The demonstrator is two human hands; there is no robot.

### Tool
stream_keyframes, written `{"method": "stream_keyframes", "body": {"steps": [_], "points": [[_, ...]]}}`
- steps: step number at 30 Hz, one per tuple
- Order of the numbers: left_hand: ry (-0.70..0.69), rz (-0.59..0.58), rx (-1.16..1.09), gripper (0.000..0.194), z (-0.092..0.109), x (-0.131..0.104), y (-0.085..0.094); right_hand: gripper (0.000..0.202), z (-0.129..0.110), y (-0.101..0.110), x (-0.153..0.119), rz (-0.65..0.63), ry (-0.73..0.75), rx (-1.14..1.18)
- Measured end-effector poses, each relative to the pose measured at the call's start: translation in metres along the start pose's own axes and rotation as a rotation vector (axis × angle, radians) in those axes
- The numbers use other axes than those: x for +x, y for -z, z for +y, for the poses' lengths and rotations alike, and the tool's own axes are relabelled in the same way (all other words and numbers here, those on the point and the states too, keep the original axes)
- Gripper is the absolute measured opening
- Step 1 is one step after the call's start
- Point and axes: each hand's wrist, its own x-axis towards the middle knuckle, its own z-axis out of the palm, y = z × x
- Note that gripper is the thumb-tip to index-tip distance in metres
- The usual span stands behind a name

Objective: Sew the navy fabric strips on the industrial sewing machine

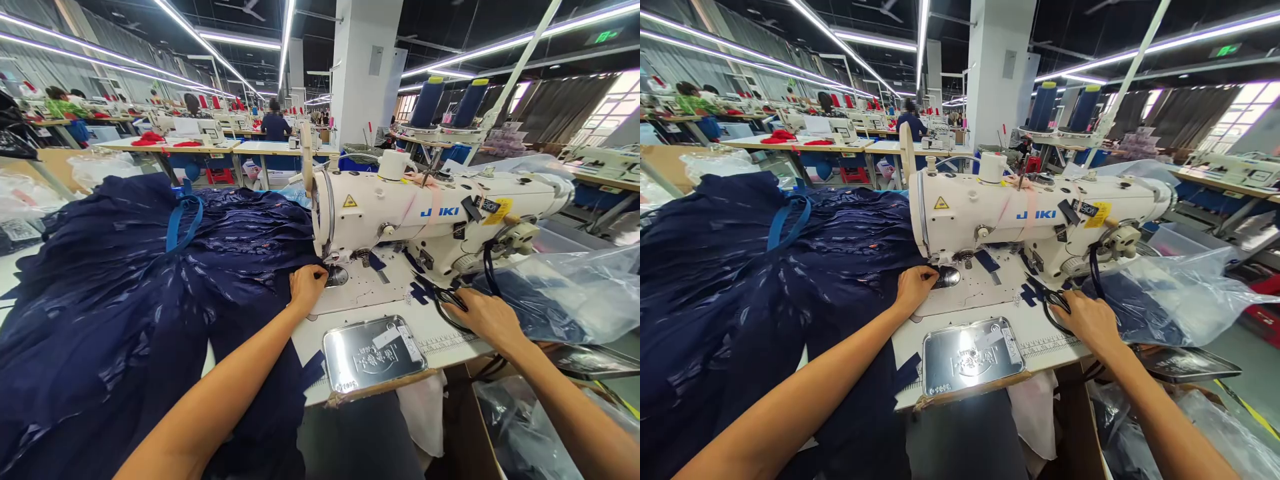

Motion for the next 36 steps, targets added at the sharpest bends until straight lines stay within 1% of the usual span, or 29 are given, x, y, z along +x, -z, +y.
{"method": "stream_keyframes", "body": {"steps": [3,5,7,9,10,12,14,16,18,20,22,25,27,30,33,36], "points": [[0.005,0.004,-0.004,0.016,0.000,0.001,-0.001,0.022,-0.005,0.000,-0.001,0.188,0.054,-0.053],[0.009,0.006,-0.005,0.016,0.000,0.002,-0.002,0.023,-0.015,0.004,-0.001,0.333,0.105,-0.011],[0.013,0.011,-0.002,0.016,0.000,0.002,-0.003,0.022,-0.031,0.011,0.003,0.435,0.200,0.147],[0.017,0.017,0.004,0.016,0.001,0.002,-0.004,0.021,-0.052,0.018,0.010,0.452,0.325,0.378],[0.019,0.020,0.008,0.016,0.001,0.003,-0.004,0.020,-0.063,0.021,0.015,0.426,0.383,0.501],[0.022,0.022,0.015,0.015,0.001,0.003,-0.004,0.019,-0.087,0.025,0.027,0.320,0.456,0.745],[0.024,0.024,0.021,0.015,0.001,0.003,-0.005,0.019,-0.111,0.025,0.043,0.184,0.464,0.972],[0.025,0.026,0.024,0.015,0.000,0.003,-0.005,0.017,-0.134,0.021,0.061,0.062,0.409,1.149],[0.024,0.028,0.026,0.015,0.000,0.003,-0.005,0.014,-0.153,0.016,0.080,-0.050,0.295,1.278],[0.025,0.026,0.025,0.015,0.000,0.004,-0.005,0.012,-0.168,0.011,0.095,-0.131,0.165,1.362],[0.028,0.019,0.024,0.016,0.000,0.003,-0.005,0.011,-0.178,0.007,0.107,-0.166,0.071,1.415],[0.032,0.009,0.028,0.016,0.000,0.003,-0.005,0.012,-0.182,0.002,0.114,-0.184,0.031,1.456],[0.032,0.010,0.031,0.016,0.000,0.003,-0.005,0.013,-0.182,0.000,0.114,-0.189,0.039,1.461],[0.030,0.011,0.028,0.016,0.001,0.004,-0.005,0.013,-0.180,0.003,0.108,-0.160,0.062,1.441],[0.027,0.008,0.027,0.016,0.001,0.004,-0.006,0.013,-0.180,0.012,0.102,-0.179,0.094,1.347],[0.029,0.011,0.027,0.015,0.001,0.004,-0.005,0.013,-0.183,0.017,0.102,-0.220,0.184,1.236]]}}
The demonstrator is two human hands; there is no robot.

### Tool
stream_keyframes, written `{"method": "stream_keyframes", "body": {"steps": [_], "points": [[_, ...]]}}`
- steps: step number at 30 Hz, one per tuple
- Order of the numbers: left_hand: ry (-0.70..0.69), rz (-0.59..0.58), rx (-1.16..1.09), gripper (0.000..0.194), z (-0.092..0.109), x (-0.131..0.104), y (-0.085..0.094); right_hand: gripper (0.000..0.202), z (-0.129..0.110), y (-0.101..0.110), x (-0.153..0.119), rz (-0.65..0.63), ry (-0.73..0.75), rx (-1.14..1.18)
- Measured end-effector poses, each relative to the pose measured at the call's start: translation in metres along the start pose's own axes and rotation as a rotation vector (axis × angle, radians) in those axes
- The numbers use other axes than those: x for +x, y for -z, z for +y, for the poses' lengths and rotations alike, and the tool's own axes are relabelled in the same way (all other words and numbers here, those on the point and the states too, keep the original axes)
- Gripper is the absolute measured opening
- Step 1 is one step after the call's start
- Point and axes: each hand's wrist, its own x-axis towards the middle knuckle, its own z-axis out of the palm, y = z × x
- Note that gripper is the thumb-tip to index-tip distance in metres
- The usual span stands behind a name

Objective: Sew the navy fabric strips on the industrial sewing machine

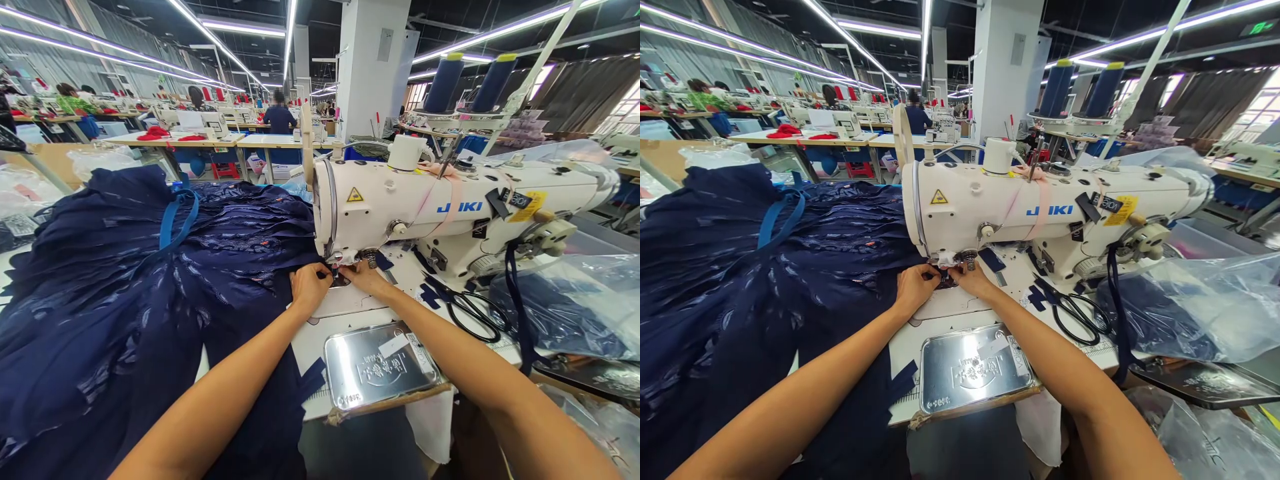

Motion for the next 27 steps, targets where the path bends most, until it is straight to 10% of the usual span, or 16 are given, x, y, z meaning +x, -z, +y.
{"method": "stream_keyframes", "body": {"steps": [27], "points": [[-0.008,0.020,-0.016,0.014,-0.0006,-0.0002,-0.0015,0.019,0.0045,-0.0038,0.0028,-0.049,0.080,0.054]]}}
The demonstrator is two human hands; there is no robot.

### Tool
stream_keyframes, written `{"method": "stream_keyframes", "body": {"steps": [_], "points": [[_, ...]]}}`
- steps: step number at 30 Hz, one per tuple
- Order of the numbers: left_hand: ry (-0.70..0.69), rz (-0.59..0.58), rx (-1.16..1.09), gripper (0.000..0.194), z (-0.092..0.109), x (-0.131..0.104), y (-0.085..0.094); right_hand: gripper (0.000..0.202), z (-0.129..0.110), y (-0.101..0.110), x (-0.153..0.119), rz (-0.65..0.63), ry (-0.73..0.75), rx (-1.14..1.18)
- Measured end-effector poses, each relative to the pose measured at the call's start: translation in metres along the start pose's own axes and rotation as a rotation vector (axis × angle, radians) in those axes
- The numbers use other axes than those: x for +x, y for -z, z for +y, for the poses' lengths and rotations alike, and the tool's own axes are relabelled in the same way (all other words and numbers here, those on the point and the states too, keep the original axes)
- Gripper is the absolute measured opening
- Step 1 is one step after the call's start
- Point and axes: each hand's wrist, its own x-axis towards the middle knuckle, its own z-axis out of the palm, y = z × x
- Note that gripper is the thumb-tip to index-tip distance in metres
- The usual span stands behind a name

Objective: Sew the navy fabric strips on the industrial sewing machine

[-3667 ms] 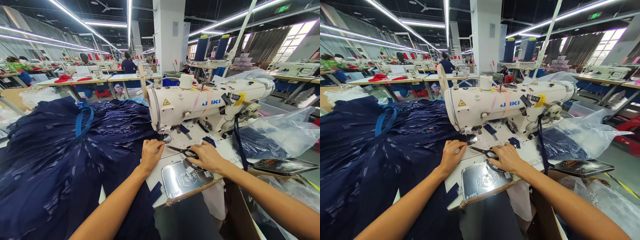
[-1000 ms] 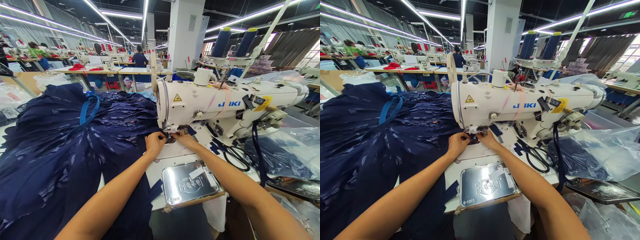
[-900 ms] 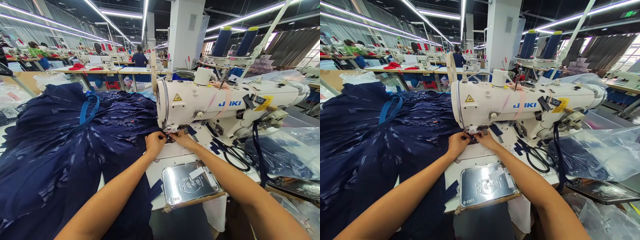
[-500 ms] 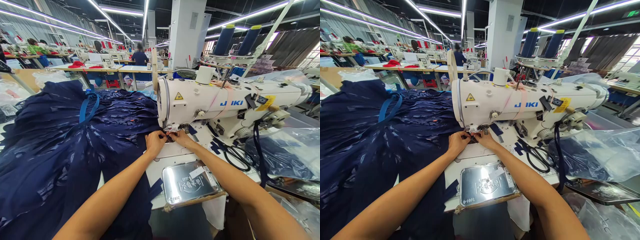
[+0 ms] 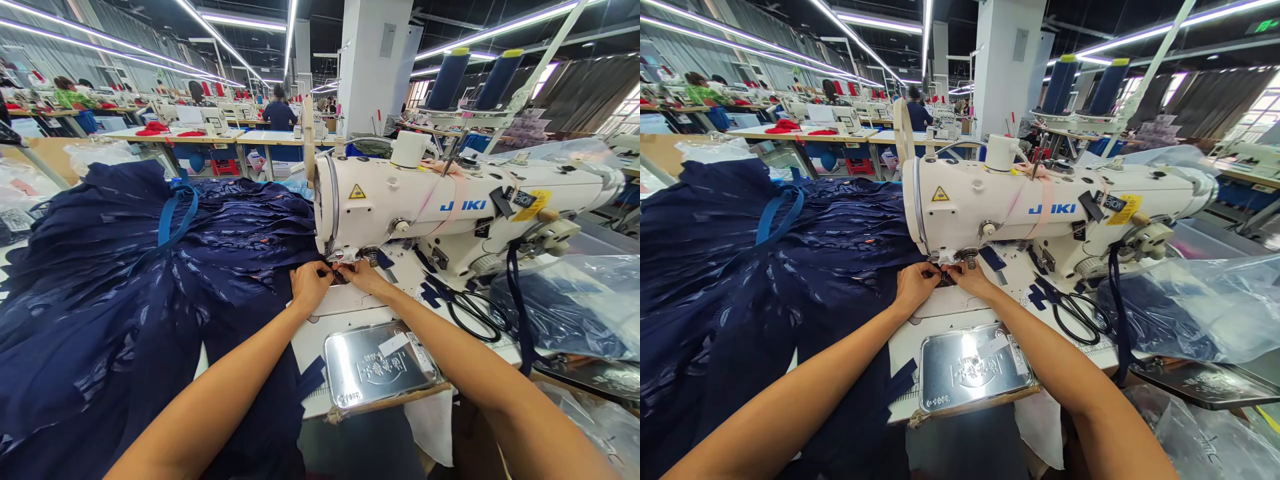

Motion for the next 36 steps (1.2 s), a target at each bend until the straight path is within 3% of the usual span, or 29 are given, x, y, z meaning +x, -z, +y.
{"method": "stream_keyframes", "body": {"steps": [22,36], "points": [[0.009,-0.009,0.020,0.016,0.002,0.000,0.002,0.020,0.003,0.001,0.001,-0.017,-0.064,-0.076],[0.001,-0.006,-0.006,0.016,0.000,0.000,0.001,0.021,-0.007,0.002,-0.001,0.006,-0.073,-0.103]]}}
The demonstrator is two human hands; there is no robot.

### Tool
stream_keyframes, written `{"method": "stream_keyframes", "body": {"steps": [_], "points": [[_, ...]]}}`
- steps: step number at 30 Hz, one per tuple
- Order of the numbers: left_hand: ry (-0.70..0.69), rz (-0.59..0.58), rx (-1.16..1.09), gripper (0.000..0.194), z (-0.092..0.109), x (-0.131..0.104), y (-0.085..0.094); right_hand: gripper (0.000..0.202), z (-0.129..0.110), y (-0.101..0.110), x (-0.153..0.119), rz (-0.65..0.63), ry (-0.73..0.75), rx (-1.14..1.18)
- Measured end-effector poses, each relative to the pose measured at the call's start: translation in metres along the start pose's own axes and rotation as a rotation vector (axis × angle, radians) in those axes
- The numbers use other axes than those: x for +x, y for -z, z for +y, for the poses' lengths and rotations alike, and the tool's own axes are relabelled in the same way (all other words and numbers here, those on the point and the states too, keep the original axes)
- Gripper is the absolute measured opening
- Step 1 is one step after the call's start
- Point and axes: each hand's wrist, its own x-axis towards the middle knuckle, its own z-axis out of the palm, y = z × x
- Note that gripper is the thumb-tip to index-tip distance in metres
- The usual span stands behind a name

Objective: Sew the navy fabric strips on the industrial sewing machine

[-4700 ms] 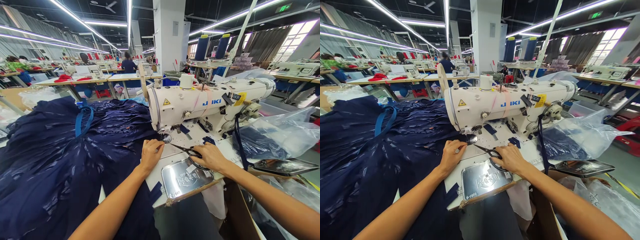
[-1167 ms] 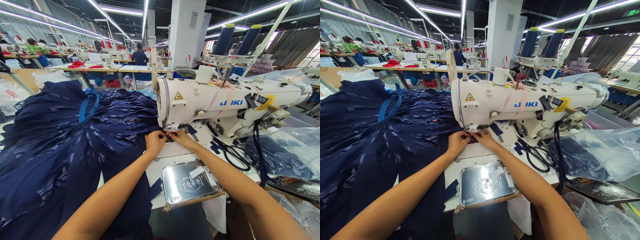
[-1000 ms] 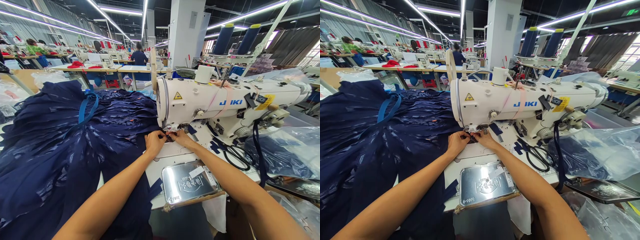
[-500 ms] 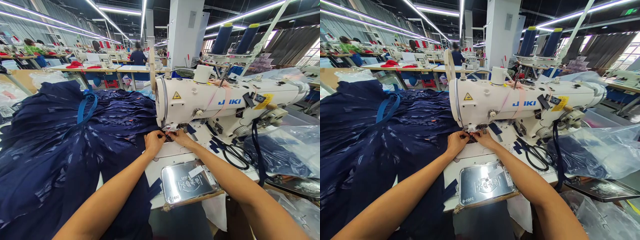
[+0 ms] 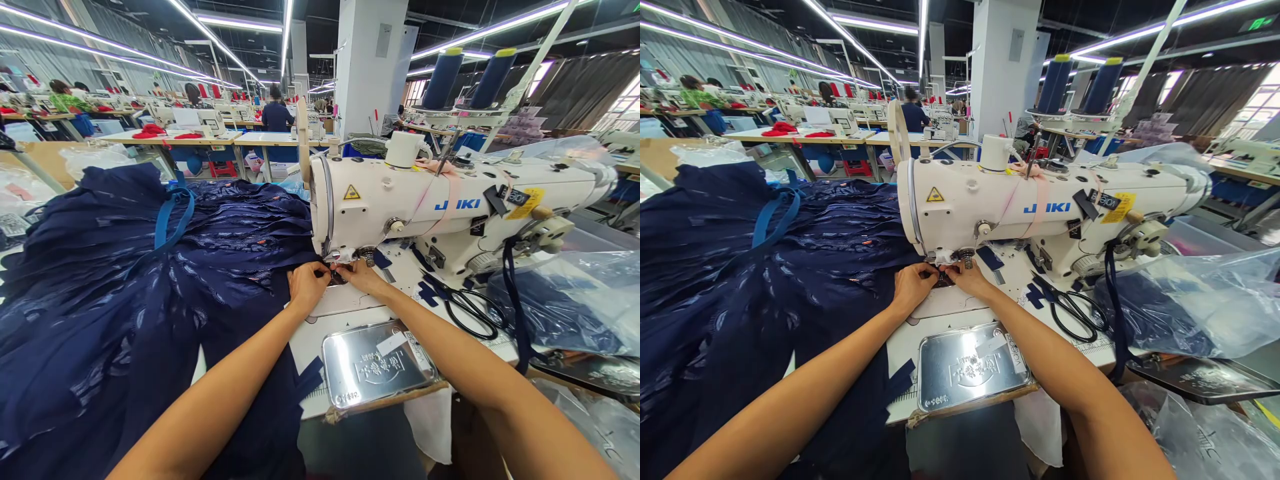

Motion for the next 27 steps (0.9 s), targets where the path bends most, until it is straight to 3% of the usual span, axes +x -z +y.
{"method": "stream_keyframes", "body": {"steps": [27], "points": [[0.003,0.023,-0.015,0.015,-0.0020,-0.0005,-0.0021,0.020,0.0043,-0.0011,0.0010,-0.003,0.012,0.003]]}}
